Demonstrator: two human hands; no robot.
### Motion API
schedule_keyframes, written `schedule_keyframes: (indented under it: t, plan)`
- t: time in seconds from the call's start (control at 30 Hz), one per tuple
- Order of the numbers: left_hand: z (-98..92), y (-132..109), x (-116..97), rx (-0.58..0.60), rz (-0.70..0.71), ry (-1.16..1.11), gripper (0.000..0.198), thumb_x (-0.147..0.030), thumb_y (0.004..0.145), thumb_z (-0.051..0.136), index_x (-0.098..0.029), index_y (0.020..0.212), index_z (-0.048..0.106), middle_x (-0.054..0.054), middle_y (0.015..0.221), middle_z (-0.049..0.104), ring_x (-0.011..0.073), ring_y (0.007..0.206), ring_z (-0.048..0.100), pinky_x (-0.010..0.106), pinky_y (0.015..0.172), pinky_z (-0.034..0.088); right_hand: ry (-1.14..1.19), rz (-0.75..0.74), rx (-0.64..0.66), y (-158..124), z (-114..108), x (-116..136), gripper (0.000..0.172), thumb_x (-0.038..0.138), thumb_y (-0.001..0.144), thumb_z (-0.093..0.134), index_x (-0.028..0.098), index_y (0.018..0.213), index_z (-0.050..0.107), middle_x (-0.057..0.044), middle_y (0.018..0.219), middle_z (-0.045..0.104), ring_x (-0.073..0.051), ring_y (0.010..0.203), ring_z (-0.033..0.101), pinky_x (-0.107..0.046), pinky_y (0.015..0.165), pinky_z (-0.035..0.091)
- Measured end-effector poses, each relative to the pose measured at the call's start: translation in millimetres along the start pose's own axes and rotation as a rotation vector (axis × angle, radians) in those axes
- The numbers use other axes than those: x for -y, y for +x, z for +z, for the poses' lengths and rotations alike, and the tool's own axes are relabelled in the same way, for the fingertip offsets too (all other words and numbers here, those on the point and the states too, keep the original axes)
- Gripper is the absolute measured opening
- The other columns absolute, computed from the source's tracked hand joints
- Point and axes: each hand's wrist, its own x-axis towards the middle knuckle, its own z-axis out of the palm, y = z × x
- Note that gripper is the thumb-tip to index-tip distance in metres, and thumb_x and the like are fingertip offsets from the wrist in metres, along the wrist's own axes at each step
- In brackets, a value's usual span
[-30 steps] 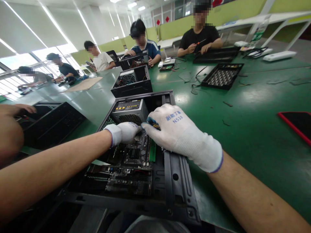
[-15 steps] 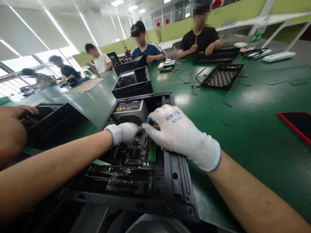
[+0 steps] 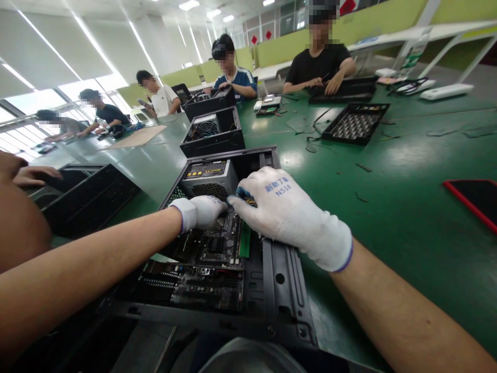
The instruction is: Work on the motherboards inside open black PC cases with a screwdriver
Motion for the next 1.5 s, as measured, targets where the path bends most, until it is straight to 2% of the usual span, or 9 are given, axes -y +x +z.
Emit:
schedule_keyframes:
  t: [0.47, 0.73, 0.93, 1.07, 1.33, 1.5]
  plan:
    - [-0.5, -2.1, -2.1, -0.018, -0.004, -0.034, 0.051, -0.030, 0.078, 0.081, -0.018, 0.126, 0.073, 0.016, 0.127, 0.076, 0.0319, 0.118, 0.071, 0.037, 0.104, 0.055, 0.009, 0.004, 0.003, -0.1, 0.0, 0.0, 0.034, 0.043, 0.103, 0.055, 0.015, 0.104, 0.075, -0.012, 0.102, 0.075, -0.027, 0.098, 0.066, -0.041, 0.091, 0.048]
    - [-1.1, -1.2, -2.2, -0.011, 0.021, -0.032, 0.053, -0.032, 0.081, 0.080, -0.015, 0.130, 0.071, 0.018, 0.133, 0.072, 0.0338, 0.122, 0.070, 0.038, 0.107, 0.054, 0.010, 0.019, 0.002, 0.6, -0.3, 1.7, 0.035, 0.045, 0.103, 0.055, 0.016, 0.104, 0.074, -0.011, 0.102, 0.075, -0.027, 0.099, 0.066, -0.041, 0.094, 0.047]
    - [0.6, 2.3, -2.3, -0.001, 0.025, -0.032, 0.053, -0.032, 0.077, 0.084, -0.019, 0.127, 0.072, 0.014, 0.129, 0.075, 0.0318, 0.121, 0.070, 0.036, 0.105, 0.055, 0.007, 0.006, 0.016, 1.2, -0.5, 0.2, 0.034, 0.044, 0.104, 0.054, 0.016, 0.105, 0.074, -0.011, 0.102, 0.074, -0.027, 0.098, 0.065, -0.040, 0.092, 0.047]
    - [0.2, 2.9, -2.5, -0.003, 0.036, -0.035, 0.051, -0.031, 0.077, 0.083, -0.018, 0.125, 0.073, 0.015, 0.129, 0.075, 0.0318, 0.120, 0.071, 0.036, 0.105, 0.055, 0.007, -0.001, 0.012, 0.7, 0.2, -0.9, 0.034, 0.044, 0.104, 0.054, 0.017, 0.104, 0.074, -0.011, 0.101, 0.074, -0.027, 0.098, 0.065, -0.041, 0.092, 0.046]
    - [-0.5, -1.0, -3.0, 0.005, 0.025, -0.060, 0.057, -0.033, 0.071, 0.083, -0.019, 0.126, 0.072, 0.012, 0.123, 0.078, 0.0308, 0.115, 0.073, 0.033, 0.100, 0.056, 0.013, 0.014, 0.016, 0.3, -0.8, 0.2, 0.035, 0.044, 0.103, 0.054, 0.016, 0.103, 0.075, -0.011, 0.101, 0.074, -0.027, 0.097, 0.066, -0.040, 0.090, 0.047]
    - [-2.3, -3.8, -2.0, -0.052, 0.036, -0.099, 0.073, -0.045, 0.071, 0.082, -0.013, 0.134, 0.064, 0.018, 0.130, 0.074, 0.0351, 0.119, 0.071, 0.038, 0.102, 0.056, 0.034, 0.035, 0.007, 1.9, -2.7, 2.3, 0.033, 0.044, 0.103, 0.055, 0.017, 0.099, 0.074, -0.011, 0.099, 0.074, -0.026, 0.096, 0.066, -0.040, 0.091, 0.048]
